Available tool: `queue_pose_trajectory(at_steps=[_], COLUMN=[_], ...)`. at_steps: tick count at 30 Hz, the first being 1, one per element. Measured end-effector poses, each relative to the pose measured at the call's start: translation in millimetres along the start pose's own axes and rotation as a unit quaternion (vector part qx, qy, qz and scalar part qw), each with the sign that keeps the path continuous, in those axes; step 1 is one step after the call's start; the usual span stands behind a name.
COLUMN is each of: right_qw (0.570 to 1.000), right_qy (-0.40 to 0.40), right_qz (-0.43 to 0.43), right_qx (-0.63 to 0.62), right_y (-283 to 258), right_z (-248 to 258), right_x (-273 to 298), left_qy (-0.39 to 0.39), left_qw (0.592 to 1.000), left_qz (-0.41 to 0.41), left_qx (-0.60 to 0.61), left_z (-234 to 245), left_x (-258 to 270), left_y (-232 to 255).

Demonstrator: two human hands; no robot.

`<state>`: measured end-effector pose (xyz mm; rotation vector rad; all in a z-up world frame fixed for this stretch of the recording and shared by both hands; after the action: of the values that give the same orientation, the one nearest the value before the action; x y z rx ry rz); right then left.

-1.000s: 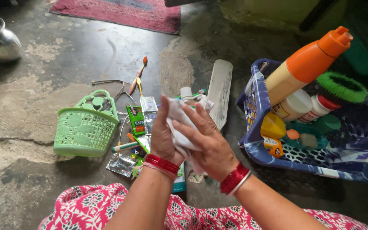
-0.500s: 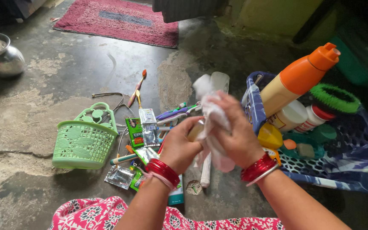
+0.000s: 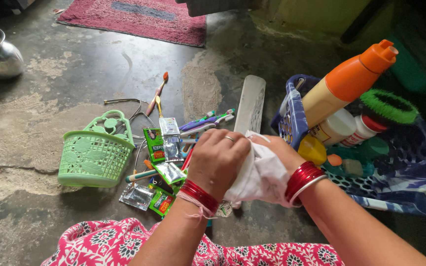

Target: The person sits on the floor and wipes various toiletries, including a small bottle, a green box, and a white tube, using a white cloth. They place the cleaned items into a blue plastic basket.

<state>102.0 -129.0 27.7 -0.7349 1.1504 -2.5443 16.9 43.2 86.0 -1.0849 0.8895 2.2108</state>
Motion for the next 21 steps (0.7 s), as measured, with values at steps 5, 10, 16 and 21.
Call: queue_pose_trajectory(at_steps=[5, 10, 16, 21], right_qw=[0.851, 0.784, 0.920, 0.959], right_qy=[0.317, 0.309, 0.296, -0.057], right_qz=[0.158, 0.331, 0.085, -0.025], right_qx=[0.387, 0.425, 0.241, -0.276], right_y=[-65, -91, -39, 10], right_z=[-4, -18, -8, -24], right_x=[39, 54, 14, -18], left_qy=[-0.140, -0.222, -0.058, 0.004], left_qw=[0.810, 0.704, 0.988, 0.997], left_qz=[0.425, 0.444, 0.137, -0.052], left_qx=[0.378, 0.508, 0.048, -0.049], left_z=[-30, -30, -1, 19], left_x=[33, 43, 10, 1], left_y=[-57, -72, -31, -8])
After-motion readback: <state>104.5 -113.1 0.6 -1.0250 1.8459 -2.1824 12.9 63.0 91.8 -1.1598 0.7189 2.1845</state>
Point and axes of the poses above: each hand's wrist, its own x-axis away from the middle knuckle, its own z-axis out of the back of the hand, y = z × x, the point moved 4 cm from there along -x, towards the middle knuckle, and after that the axes turned 11 degrees about x, right-handed, at the moved point
